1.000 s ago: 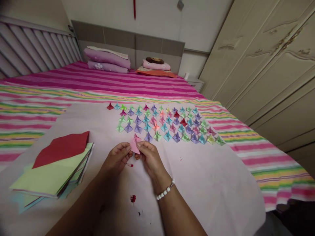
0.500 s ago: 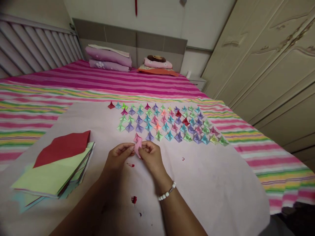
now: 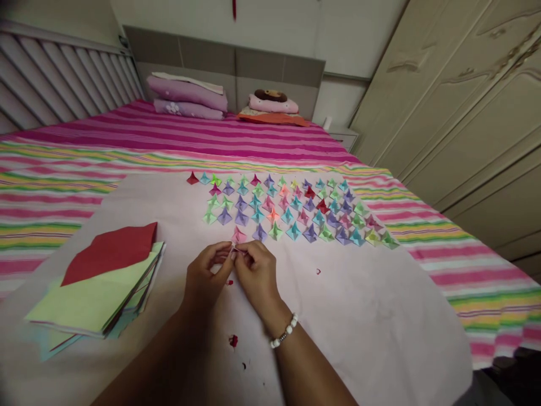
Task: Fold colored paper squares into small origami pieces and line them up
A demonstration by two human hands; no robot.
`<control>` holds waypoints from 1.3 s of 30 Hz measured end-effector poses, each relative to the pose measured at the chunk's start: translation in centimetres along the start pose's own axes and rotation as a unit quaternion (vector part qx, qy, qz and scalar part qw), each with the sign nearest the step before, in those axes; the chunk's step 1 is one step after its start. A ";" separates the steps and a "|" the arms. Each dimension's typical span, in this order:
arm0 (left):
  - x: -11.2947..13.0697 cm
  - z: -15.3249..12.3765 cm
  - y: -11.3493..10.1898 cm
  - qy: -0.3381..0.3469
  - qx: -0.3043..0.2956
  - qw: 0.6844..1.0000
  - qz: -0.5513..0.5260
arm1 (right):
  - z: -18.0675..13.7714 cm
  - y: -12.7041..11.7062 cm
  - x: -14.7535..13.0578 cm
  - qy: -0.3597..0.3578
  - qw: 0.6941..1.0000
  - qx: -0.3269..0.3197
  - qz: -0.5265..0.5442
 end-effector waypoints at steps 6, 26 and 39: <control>0.0 0.0 -0.2 0.038 -0.029 0.999 0.010 | -0.2 -0.1 1.5 0.112 0.986 0.050 0.116; 0.2 0.7 -0.4 -0.021 -0.060 0.993 -0.104 | 0.1 0.1 1.4 0.198 0.951 -0.023 0.235; 0.3 0.7 -0.2 -0.057 -0.088 0.979 -0.177 | -0.2 0.5 1.3 0.213 0.948 -0.032 0.234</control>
Point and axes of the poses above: each hand's wrist, its own z-axis towards the middle knuckle, its own y-axis out of the palm, x = y × z, the point moved 4 cm from there along z, towards the middle knuckle, and after that the axes turned 15 degrees about -y, right-handed, at the moved point
